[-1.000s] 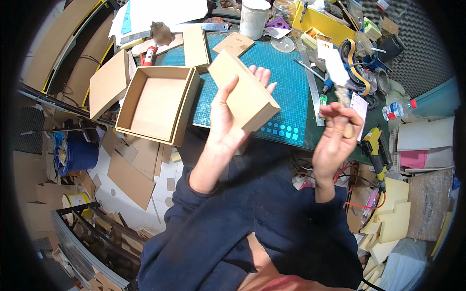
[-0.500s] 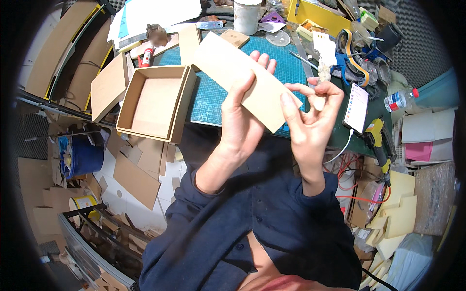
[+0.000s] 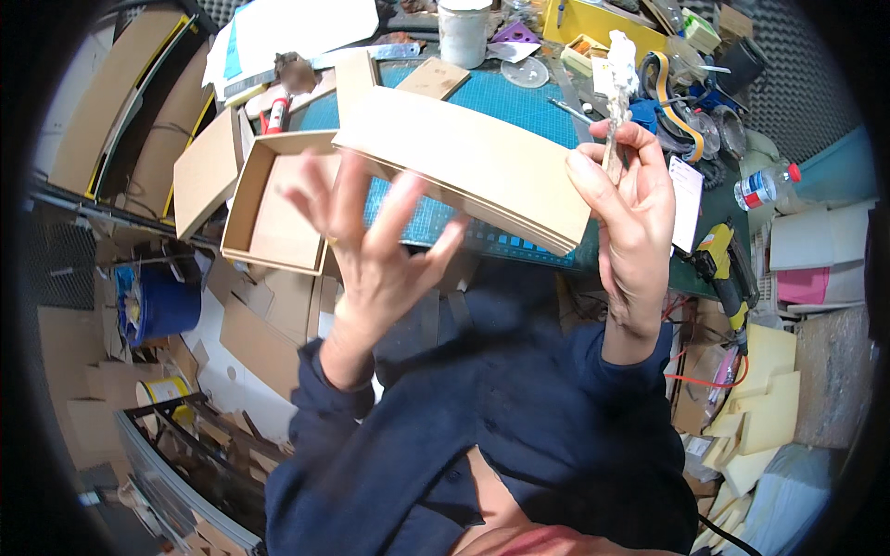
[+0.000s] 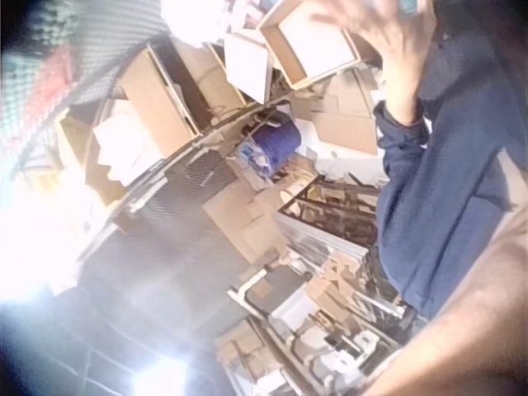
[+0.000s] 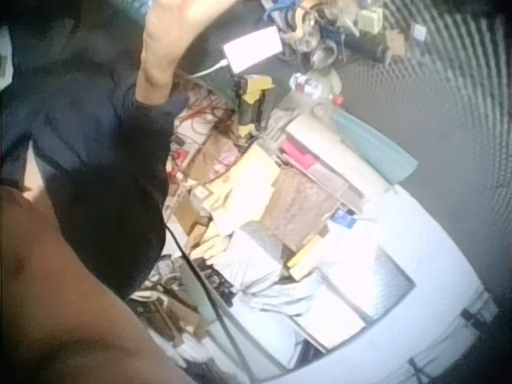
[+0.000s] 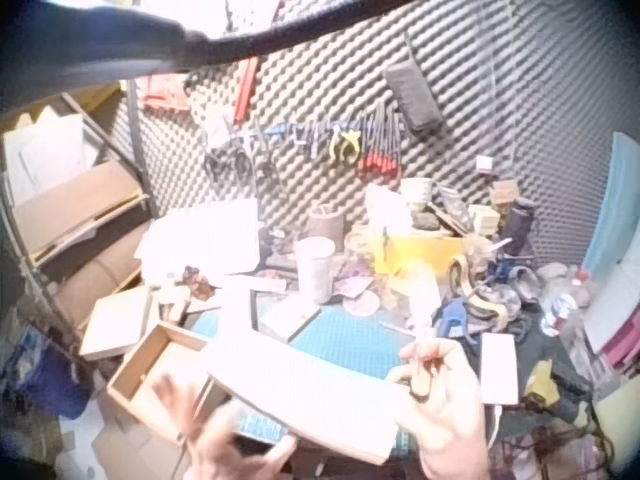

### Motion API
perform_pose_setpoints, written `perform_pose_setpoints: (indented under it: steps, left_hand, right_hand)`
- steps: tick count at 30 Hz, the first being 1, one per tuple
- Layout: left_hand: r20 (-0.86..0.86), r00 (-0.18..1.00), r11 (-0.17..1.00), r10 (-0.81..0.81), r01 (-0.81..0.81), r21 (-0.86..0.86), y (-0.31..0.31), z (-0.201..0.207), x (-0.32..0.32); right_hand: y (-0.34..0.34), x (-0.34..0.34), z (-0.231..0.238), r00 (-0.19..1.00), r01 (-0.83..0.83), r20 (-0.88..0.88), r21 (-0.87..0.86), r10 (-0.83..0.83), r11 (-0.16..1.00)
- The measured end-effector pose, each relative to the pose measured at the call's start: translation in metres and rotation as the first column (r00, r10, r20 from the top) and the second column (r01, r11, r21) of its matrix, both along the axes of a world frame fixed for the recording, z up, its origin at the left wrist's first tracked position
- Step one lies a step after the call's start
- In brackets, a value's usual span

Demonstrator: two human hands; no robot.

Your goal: The person assembles a small cardboard box by applying white paint to the edges of a cardboard piece, then using a hot glue gun to attach side panels to a base. The person repeatedly applies glue to edges and presses panels into place to form the box structure.

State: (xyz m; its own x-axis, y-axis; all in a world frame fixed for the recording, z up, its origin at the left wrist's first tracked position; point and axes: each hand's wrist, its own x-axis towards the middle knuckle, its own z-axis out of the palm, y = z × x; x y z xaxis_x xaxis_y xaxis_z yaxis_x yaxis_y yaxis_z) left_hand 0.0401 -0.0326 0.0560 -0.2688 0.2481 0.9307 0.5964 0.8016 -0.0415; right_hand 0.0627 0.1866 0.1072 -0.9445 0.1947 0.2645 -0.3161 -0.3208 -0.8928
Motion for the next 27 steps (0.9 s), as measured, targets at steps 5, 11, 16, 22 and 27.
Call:
perform_pose_setpoints:
  steps: [5,11,16,22,27]
  left_hand:
    - [0.179,0.982,0.975,-0.065,0.101,-0.198,0.008,0.038,0.0]
    - [0.363,0.815,0.892,-0.452,0.421,0.164,-0.005,0.037,-0.002]
    - [0.439,0.646,0.768,-0.625,0.406,0.495,-0.01,0.01,-0.004]
    - [0.451,0.659,0.765,-0.602,0.315,0.562,-0.002,-0.003,-0.014]
    - [0.399,0.747,0.82,-0.532,0.335,0.464,0.0,-0.003,-0.022]
  right_hand:
    - [-0.007,0.0,-0.001,0.996,-0.089,-0.001,0.055,0.089,0.995]
    - [-0.004,0.005,-0.002,0.997,0.043,-0.07,0.132,-0.034,0.99]
    - [0.03,0.027,-0.015,0.923,0.361,-0.255,0.308,-0.289,0.88]
    - [0.034,0.062,-0.004,0.922,0.365,-0.227,0.244,-0.313,0.899]
    - [0.042,0.069,-0.008,0.898,0.36,-0.32,0.139,-0.302,0.923]
